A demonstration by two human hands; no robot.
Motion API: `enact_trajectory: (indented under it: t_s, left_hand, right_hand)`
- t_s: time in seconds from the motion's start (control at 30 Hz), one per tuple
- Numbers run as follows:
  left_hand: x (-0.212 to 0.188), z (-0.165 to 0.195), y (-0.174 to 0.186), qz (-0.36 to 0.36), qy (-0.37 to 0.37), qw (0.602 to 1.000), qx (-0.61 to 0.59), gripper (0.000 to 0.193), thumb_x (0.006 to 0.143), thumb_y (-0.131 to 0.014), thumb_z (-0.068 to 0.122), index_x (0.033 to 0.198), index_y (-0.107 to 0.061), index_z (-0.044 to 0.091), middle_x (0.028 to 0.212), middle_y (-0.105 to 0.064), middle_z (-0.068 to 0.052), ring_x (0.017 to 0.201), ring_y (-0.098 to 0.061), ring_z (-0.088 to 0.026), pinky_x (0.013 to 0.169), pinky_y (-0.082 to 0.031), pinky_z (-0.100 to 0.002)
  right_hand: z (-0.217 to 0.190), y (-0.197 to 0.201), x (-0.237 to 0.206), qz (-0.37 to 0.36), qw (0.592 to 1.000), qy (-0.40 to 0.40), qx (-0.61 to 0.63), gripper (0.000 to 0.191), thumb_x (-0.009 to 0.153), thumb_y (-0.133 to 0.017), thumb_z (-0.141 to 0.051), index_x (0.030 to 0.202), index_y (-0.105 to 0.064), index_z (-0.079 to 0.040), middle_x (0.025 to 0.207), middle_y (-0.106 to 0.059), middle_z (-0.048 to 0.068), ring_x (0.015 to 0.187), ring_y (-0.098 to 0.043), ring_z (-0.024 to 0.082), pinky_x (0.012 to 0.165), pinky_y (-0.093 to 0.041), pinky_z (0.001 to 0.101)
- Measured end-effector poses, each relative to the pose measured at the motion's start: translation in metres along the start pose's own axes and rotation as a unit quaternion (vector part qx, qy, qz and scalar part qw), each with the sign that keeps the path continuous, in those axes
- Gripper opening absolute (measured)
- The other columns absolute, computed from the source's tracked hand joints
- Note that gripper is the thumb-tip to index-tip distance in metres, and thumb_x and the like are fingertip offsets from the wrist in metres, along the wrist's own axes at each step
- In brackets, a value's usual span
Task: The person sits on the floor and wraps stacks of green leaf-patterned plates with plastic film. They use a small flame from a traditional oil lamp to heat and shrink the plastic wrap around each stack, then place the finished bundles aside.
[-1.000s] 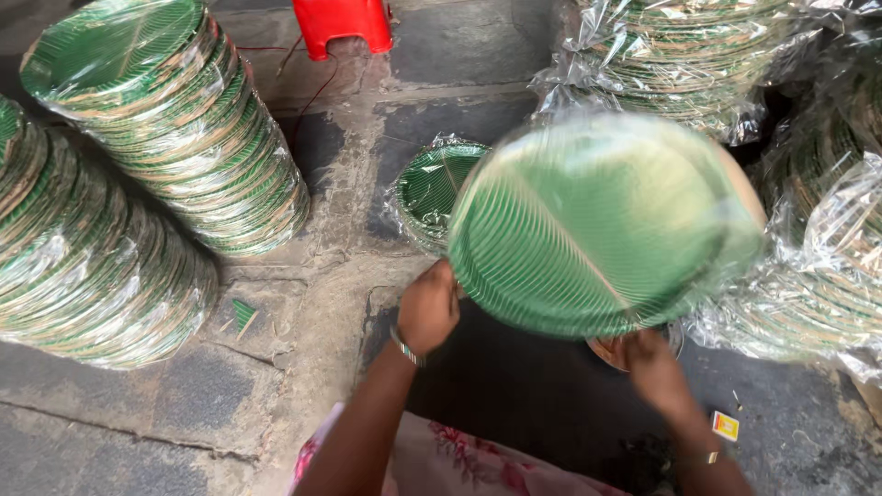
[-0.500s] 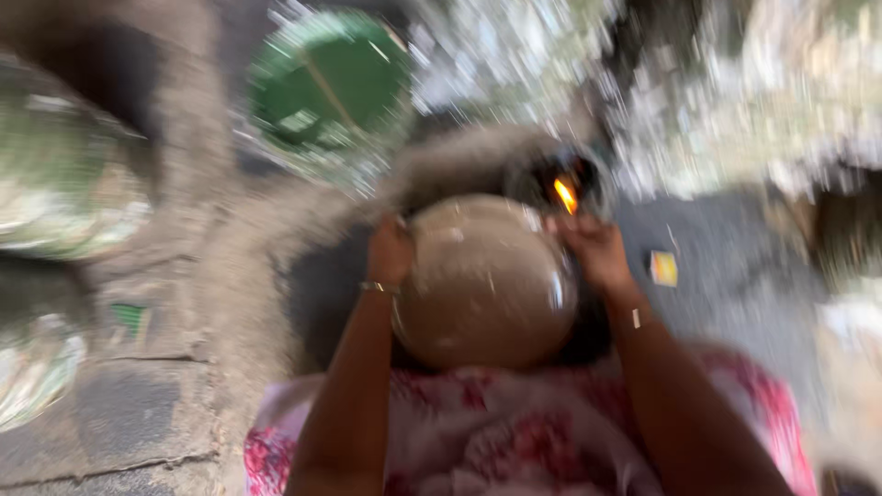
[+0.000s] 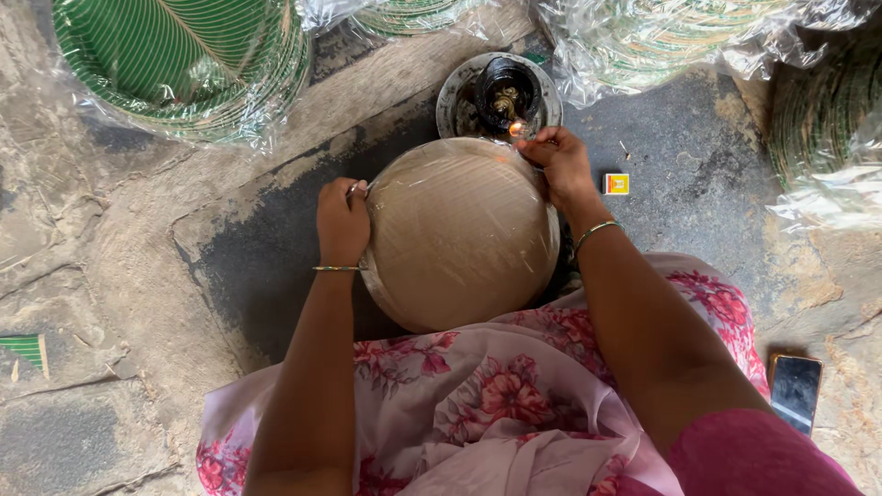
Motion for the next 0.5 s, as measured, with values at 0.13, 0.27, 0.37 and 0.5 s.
enact_trajectory:
  t_s: [0.13,0.27,0.37,0.5]
  left_hand:
    - [0.001,-0.004,0.021,0.043,-0.016,0.999,-0.017,0.015,0.104,-0.061,0.014,0.100,-0.063,0.000,0.099,-0.062,-0.016,0.094,-0.062,-0.032,0.085,-0.050,-0.041]
    - [0.002,0.023,0.066,0.069,-0.058,0.991,-0.099,0.007,0.107,-0.058,0.006,0.106,-0.063,0.001,0.105,-0.063,-0.012,0.098,-0.063,-0.025,0.091,-0.051,-0.034]
    - [-0.006,0.073,0.096,0.050,-0.156,0.981,-0.100,0.005,0.106,-0.057,0.000,0.107,-0.062,0.000,0.114,-0.063,-0.013,0.106,-0.064,-0.026,0.096,-0.051,-0.036]
    - [-0.028,0.149,0.108,-0.049,-0.240,0.967,-0.071,0.007,0.100,-0.060,0.005,0.103,-0.066,0.004,0.116,-0.063,-0.016,0.102,-0.066,-0.029,0.084,-0.055,-0.034]
  right_hand:
    - [-0.018,-0.014,-0.011,-0.149,0.978,0.031,-0.139,0.019,0.095,-0.074,0.003,0.105,-0.062,-0.008,0.094,-0.071,0.004,0.077,-0.061,0.011,0.061,-0.048,0.0230]
    - [-0.035,-0.047,-0.050,-0.376,0.917,0.019,-0.133,0.030,0.090,-0.077,-0.002,0.116,-0.063,-0.010,0.093,-0.067,0.001,0.081,-0.062,0.011,0.071,-0.053,0.0252]
    - [-0.032,-0.068,-0.083,-0.404,0.867,-0.016,-0.291,0.026,0.099,-0.065,-0.014,0.125,-0.063,-0.012,0.103,-0.066,-0.004,0.095,-0.063,0.008,0.081,-0.055,0.0253]
    - [-0.060,-0.097,-0.123,-0.412,0.855,0.132,-0.285,0.022,0.107,-0.063,-0.017,0.126,-0.064,-0.006,0.109,-0.069,0.000,0.103,-0.063,0.012,0.090,-0.052,0.0276]
Point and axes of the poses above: each hand's wrist, its own x-axis towards the middle knuckle, its own y-axis out of the back of the hand, z = x × y, the point moved 5 cm from there along x, towards the middle knuckle
